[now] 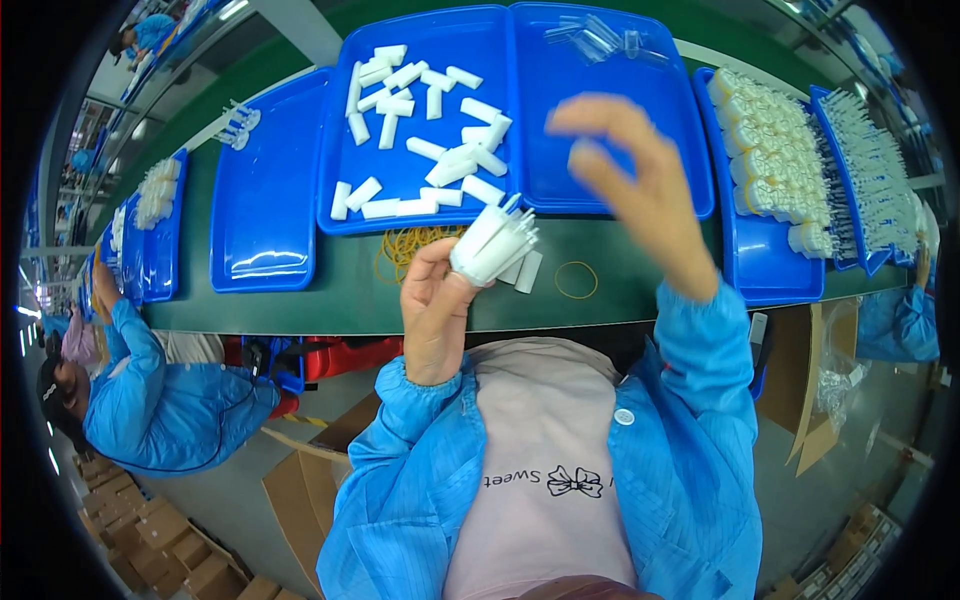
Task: The person assembles components by inserting foam pieces and plastic sleeves into plastic holders by hand, secures bundles of the assembled holders with rubber bands, and places the finished bundles onto a tray.
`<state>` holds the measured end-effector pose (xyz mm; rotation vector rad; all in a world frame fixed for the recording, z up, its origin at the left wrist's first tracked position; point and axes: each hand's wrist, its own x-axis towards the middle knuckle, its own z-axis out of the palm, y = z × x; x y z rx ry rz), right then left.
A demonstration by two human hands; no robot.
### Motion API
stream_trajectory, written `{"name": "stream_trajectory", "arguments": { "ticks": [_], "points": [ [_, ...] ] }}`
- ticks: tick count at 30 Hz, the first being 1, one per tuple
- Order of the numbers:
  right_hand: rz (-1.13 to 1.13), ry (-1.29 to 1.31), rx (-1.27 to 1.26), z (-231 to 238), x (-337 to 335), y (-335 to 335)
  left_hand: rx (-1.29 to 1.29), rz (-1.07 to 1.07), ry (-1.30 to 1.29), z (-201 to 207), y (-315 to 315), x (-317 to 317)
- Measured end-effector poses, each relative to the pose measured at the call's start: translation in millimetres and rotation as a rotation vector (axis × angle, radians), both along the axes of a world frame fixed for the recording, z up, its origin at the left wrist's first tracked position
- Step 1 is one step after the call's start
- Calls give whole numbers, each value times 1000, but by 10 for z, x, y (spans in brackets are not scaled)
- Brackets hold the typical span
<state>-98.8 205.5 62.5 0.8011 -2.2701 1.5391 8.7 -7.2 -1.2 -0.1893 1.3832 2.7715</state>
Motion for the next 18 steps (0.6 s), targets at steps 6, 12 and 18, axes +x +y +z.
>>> {"name": "stream_trajectory", "arguments": {
  "ticks": [6, 12, 18],
  "points": [
    [-489, 144, 244, -578, -1617, 716, 66, -1, 28, 58, 8, 29],
    [-617, 4, 582, -1215, -2222, 1237, 74, 2, 7, 49, -20, 48],
    [-612, -1, 780, -1016, -1569, 770, 76, 38, 29, 26, -36, 95]
  ]
}}
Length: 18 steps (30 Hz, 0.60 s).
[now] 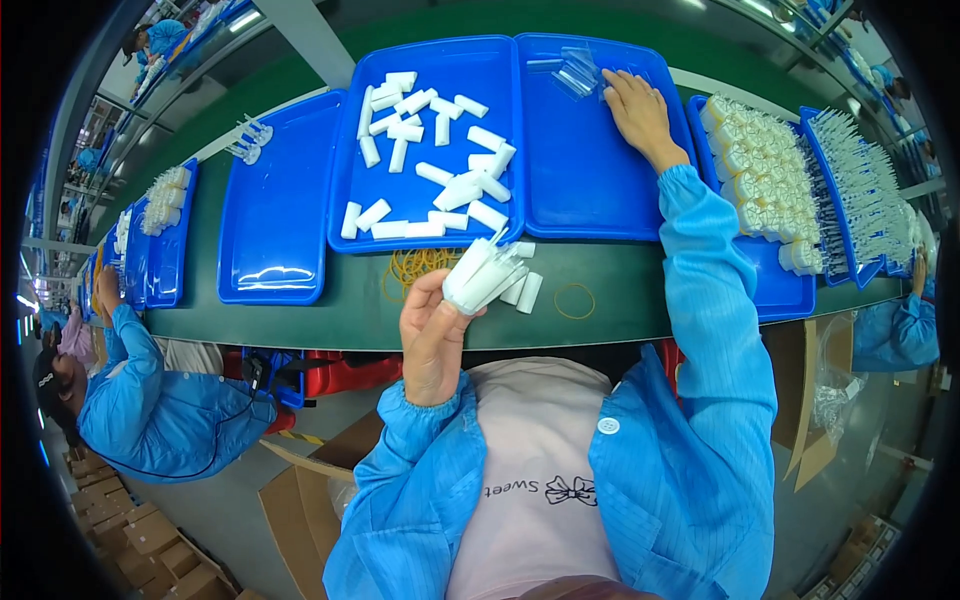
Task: The person assembles components by inserting foam pieces and plastic sleeves into plastic holders by hand, secures bundles of the assembled holders with rubber bands, and places the finished bundles onto a tray.
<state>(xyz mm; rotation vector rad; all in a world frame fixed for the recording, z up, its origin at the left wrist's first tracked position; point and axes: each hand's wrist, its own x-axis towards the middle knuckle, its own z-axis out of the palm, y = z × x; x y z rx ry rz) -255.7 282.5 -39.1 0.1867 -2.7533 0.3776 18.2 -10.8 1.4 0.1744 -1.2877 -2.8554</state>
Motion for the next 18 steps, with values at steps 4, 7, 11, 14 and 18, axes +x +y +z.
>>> {"name": "stream_trajectory", "arguments": {
  "ticks": [4, 7, 11, 14, 18],
  "points": [
    [189, -61, -33, 136, 587, -162, 18, -31, -4, -40, -14, -78],
    [355, -95, -101, 303, 937, -236, 12, -46, 11, -33, -36, -77],
    [339, 113, -142, 591, 754, -304, -13, -49, 29, -7, -54, -22],
    [310, 123, -230, 595, 107, -327, 1, -31, 36, 33, -59, 30],
    [100, -9, -258, 265, -707, -295, 19, 2, 52, 74, -75, 101]
  ]
}}
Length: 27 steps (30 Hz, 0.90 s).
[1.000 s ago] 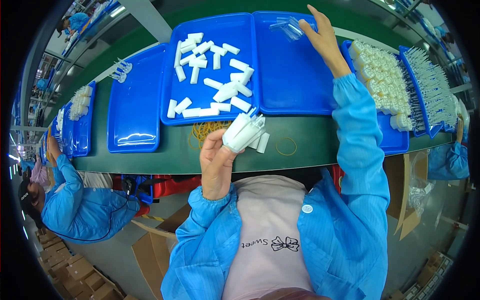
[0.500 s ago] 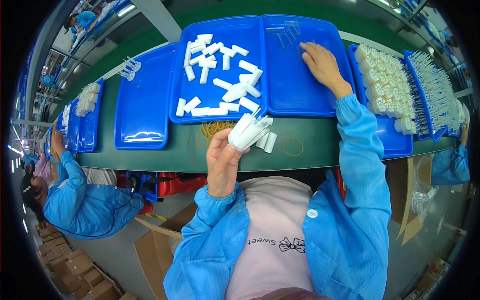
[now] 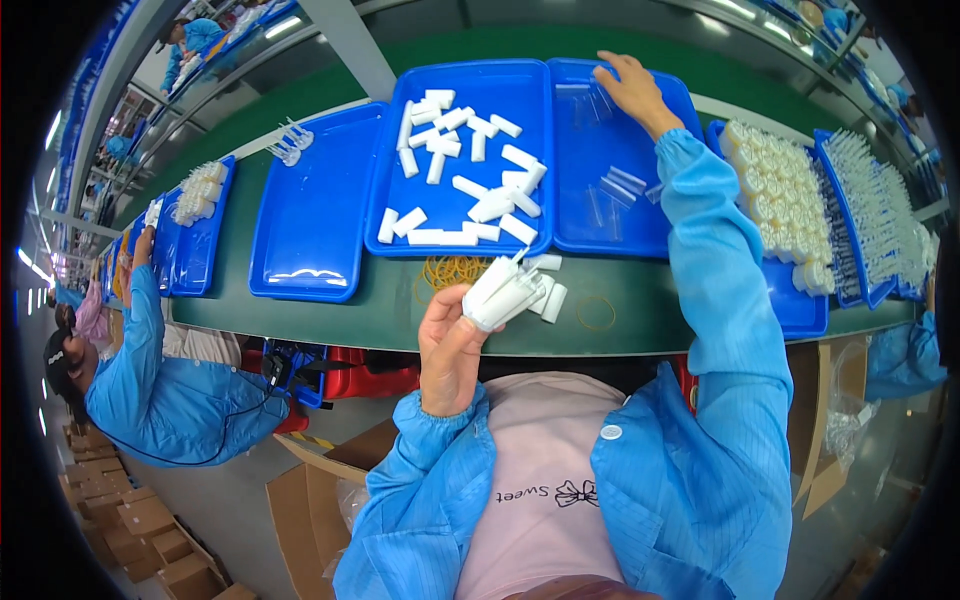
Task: The person assembles components by inserting foam pieces and plastic sleeves into plastic holders by hand, secures bundles of the assembled holders with rubber bands, and places the finished bundles onto a tray.
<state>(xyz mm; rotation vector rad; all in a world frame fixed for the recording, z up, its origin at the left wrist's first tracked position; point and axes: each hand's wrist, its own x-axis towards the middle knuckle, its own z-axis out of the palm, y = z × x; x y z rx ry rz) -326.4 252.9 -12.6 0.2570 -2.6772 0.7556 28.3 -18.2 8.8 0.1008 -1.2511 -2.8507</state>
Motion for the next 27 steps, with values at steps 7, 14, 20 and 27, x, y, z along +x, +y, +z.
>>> {"name": "stream_trajectory", "arguments": {
  "ticks": [7, 14, 20, 27],
  "points": [
    [148, -117, 208, -217, 262, -334, 5, 46, -33, -26, -85, 8],
    [536, -392, 298, 480, 743, -195, 40, -24, -38, -46, -13, -62],
    [507, -286, 299, 634, 955, -246, 40, -41, -42, -45, 4, 8],
    [238, -141, 449, 119, 772, -230, 47, -55, -24, -16, -31, 86]
  ]
}}
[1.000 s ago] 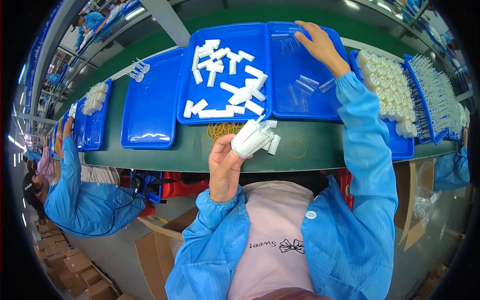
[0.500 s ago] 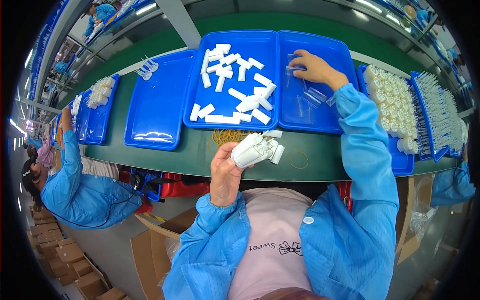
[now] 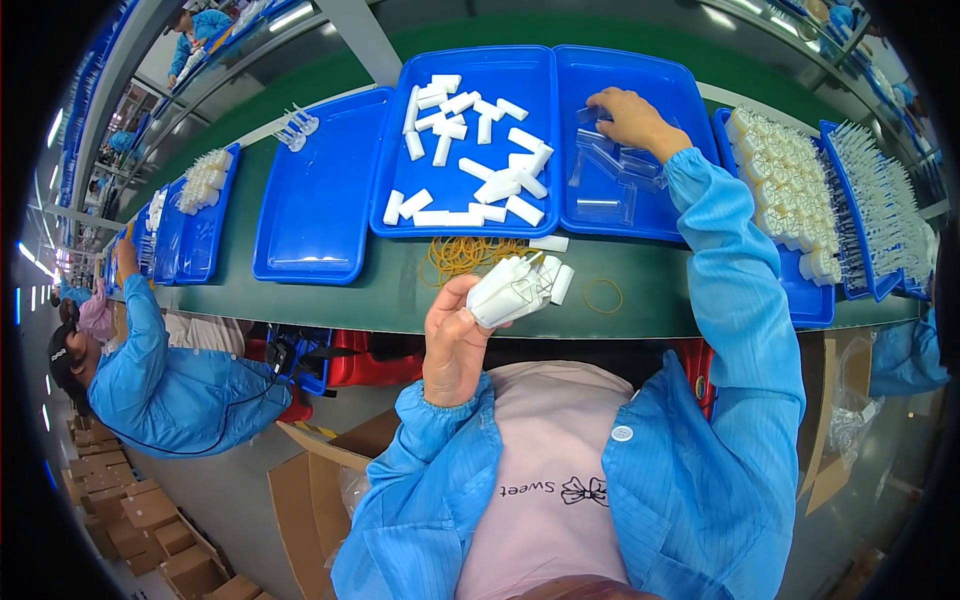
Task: The person assembles components by inserting foam pieces and plastic sleeves into plastic holders by hand, secures bundles of the assembled holders with rubber bands, and places the finished bundles onto a tray.
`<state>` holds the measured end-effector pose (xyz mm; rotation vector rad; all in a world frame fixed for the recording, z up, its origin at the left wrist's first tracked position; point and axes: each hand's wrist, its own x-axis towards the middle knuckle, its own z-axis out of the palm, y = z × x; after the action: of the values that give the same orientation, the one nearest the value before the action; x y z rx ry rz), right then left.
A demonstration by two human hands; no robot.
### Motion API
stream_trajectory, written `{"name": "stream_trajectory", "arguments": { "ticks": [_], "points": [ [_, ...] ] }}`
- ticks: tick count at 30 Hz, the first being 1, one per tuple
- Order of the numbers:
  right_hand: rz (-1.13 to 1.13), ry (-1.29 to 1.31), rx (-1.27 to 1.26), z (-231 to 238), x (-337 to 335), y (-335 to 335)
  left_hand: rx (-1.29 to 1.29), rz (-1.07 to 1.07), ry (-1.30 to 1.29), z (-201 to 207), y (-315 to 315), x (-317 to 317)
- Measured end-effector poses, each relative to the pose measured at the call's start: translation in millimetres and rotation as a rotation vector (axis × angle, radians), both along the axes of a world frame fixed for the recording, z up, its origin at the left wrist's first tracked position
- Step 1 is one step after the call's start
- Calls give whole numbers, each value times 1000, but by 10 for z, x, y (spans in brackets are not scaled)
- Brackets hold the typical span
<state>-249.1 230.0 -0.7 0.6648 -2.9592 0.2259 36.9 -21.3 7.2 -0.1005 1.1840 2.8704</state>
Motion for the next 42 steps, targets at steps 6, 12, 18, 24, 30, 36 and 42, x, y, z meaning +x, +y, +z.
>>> {"name": "stream_trajectory", "arguments": {
  "ticks": [6, 12, 18, 24, 30, 36, 42],
  "points": [
    [9, -11, -31, 44, 89, -33, 0, -5, -18, -69, -9, 0],
    [-1, 82, -493, 451, 321, -9, -83, -5, -46, -87, -38, -76],
    [235, -107, -946, 1235, 1472, -320, -83, -55, -54, -15, -89, -89],
    [137, -127, -1098, 1047, 2270, -251, -319, 123, 143, 105, 47, -81],
    [-4, -523, -1357, 861, 2306, -349, -673, 247, 371, 52, 2, -76],
    [87, -334, -1186, 743, 2272, -386, -810, 311, 414, 104, 51, -46],
    [34, -226, -1178, 707, 2293, -417, -1004, 353, 469, 170, 47, -21]
  ]
}}
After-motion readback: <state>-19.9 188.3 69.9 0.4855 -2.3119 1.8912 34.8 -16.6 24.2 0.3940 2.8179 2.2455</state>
